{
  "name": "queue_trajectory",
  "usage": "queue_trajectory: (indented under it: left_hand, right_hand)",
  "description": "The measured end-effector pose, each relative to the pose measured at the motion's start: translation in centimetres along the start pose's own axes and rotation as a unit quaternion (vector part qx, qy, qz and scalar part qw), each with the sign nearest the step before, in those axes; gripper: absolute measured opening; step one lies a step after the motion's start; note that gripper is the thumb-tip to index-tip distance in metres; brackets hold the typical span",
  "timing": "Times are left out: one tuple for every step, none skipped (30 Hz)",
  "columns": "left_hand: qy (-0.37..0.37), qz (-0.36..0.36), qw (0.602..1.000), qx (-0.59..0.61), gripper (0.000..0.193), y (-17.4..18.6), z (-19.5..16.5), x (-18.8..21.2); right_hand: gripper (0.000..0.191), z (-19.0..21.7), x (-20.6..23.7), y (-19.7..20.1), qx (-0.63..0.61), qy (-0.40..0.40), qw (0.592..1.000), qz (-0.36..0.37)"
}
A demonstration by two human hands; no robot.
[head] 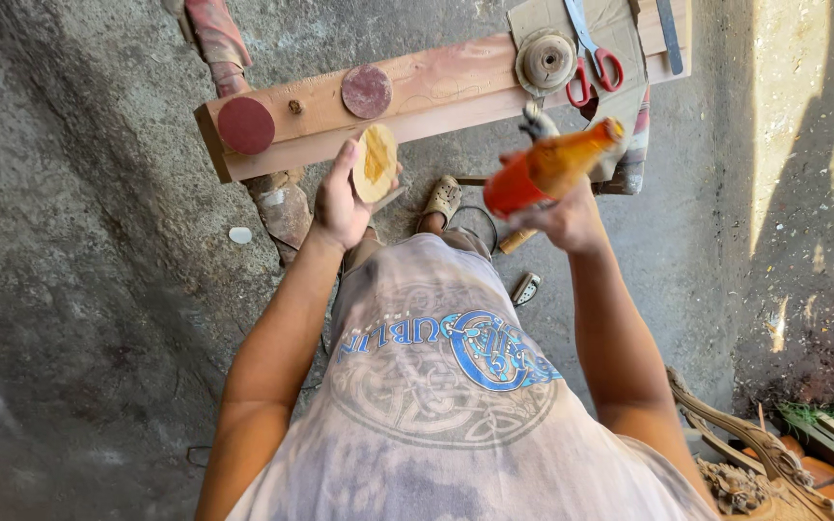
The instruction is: The person applies glue to circular cardboard discs, presses them together, and uses a handheld rotary tool to smooth the edges. The person handles the discs one at a time and places them on a wooden workbench.
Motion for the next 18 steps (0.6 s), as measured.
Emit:
queue_trajectory:
  left_hand:
    - [0.023,-0.004,0.999,0.027,0.057,0.2,0.6,0.2]
    - [0.042,-0.01,0.998,0.056,0.057,0.3,1.1,0.4]
    - [0.05,-0.014,0.997,0.062,0.057,0.4,1.6,0.5]
    - [0.06,-0.02,0.996,0.069,0.058,0.5,2.1,0.8]
    - [0.07,-0.025,0.994,0.075,0.059,0.6,2.6,1.1]
    - [0.073,-0.023,0.995,0.064,0.059,0.7,2.9,1.4]
    - [0.073,-0.018,0.996,0.051,0.058,0.8,3.1,1.6]
    - [0.071,-0.012,0.997,0.039,0.058,1.0,3.2,1.8]
    - [0.068,-0.015,0.996,0.047,0.056,1.3,3.2,1.9]
    - [0.07,-0.02,0.996,0.057,0.053,1.6,3.3,2.1]
    - [0.075,-0.028,0.994,0.07,0.051,2.0,3.4,2.2]
    - [0.083,-0.037,0.993,0.069,0.053,2.4,3.5,2.4]
    - [0.09,-0.043,0.993,0.066,0.056,2.7,3.7,2.5]
    - [0.093,-0.047,0.993,0.062,0.059,3.0,3.7,2.5]
    - [0.092,-0.05,0.993,0.057,0.058,3.1,3.9,2.4]
    - [0.095,-0.053,0.993,0.053,0.057,3.3,4.0,2.4]
    - [0.1,-0.053,0.992,0.051,0.056,3.3,4.3,2.2]
    - [0.105,-0.054,0.991,0.057,0.057,3.3,4.5,2.0]
  right_hand:
    - [0.08,-0.3,-1.5,0.1,0.065,-0.006,0.998,-0.007]
    - [0.079,0.0,-3.4,-0.5,0.142,0.055,0.988,-0.003]
    - [0.078,0.2,-5.4,-1.4,0.217,0.116,0.969,0.003]
    - [0.079,-0.3,-7.5,-2.1,0.202,0.108,0.973,-0.01]
    - [0.08,-0.7,-9.4,-2.9,0.187,0.101,0.977,-0.025]
    - [0.083,-1.1,-10.9,-3.8,0.195,0.089,0.976,-0.04]
    - [0.087,-1.2,-12.3,-4.6,0.203,0.081,0.974,-0.057]
    - [0.09,-1.5,-13.5,-5.2,0.213,0.075,0.972,-0.073]
    - [0.088,-1.7,-14.4,-5.6,0.227,0.073,0.968,-0.078]
    - [0.086,-2.1,-15.1,-5.9,0.241,0.064,0.965,-0.084]
    - [0.084,-2.5,-15.5,-6.1,0.256,0.052,0.961,-0.089]
    - [0.083,-2.6,-15.8,-6.3,0.259,0.062,0.96,-0.086]
    - [0.081,-2.7,-16.0,-6.3,0.263,0.075,0.958,-0.083]
    - [0.08,-2.7,-16.2,-6.4,0.266,0.092,0.956,-0.081]
    - [0.08,-2.9,-16.2,-6.4,0.258,0.094,0.958,-0.08]
    - [0.081,-3.2,-16.2,-6.4,0.251,0.091,0.96,-0.08]
    - [0.081,-3.4,-16.1,-6.3,0.247,0.088,0.961,-0.084]
    - [0.086,-3.4,-15.9,-6.3,0.27,0.109,0.953,-0.083]
Point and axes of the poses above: each hand's wrist, its own x-axis away from the middle knuckle, its own y-axis out of the back of the hand, z = x × y, the point moved 5 cm from there along -x, towards the middle knuckle, and after that the axes turned 1 degree about -z, right-handed, at the moved point
